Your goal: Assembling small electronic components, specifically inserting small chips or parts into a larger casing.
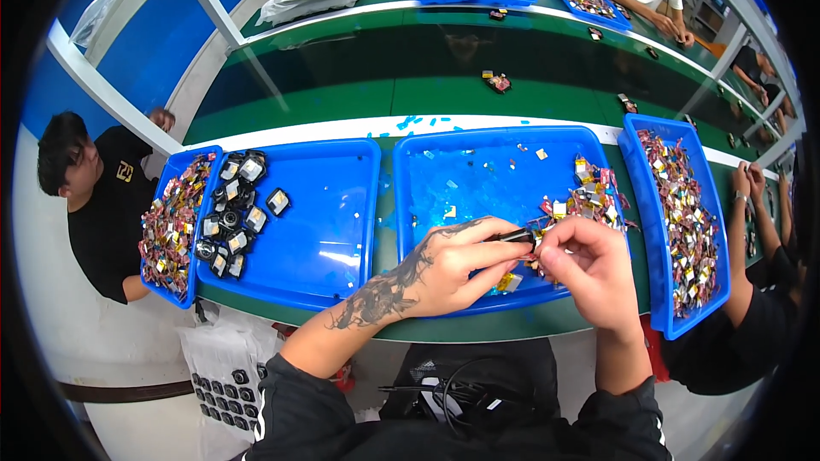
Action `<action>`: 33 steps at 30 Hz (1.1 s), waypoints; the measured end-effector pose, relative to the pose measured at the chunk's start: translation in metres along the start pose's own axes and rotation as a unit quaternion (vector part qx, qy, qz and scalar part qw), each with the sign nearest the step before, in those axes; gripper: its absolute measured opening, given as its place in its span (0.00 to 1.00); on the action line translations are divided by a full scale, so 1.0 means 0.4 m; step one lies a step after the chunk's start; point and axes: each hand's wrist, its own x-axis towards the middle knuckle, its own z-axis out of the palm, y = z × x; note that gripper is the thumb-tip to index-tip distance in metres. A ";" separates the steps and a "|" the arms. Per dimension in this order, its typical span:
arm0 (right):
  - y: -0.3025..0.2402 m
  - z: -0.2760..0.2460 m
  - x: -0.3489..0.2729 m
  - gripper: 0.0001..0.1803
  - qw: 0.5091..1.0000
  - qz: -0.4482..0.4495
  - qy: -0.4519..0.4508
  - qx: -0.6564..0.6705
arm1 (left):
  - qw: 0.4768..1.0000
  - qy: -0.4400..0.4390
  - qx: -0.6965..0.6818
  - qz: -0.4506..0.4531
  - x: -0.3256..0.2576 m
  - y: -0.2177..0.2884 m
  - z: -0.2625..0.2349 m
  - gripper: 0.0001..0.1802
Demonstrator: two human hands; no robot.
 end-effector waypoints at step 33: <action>0.137 0.132 0.010 0.16 0.938 -0.192 0.266 -0.115 | 0.877 0.033 -0.388 -0.282 -0.003 -0.006 0.008 0.21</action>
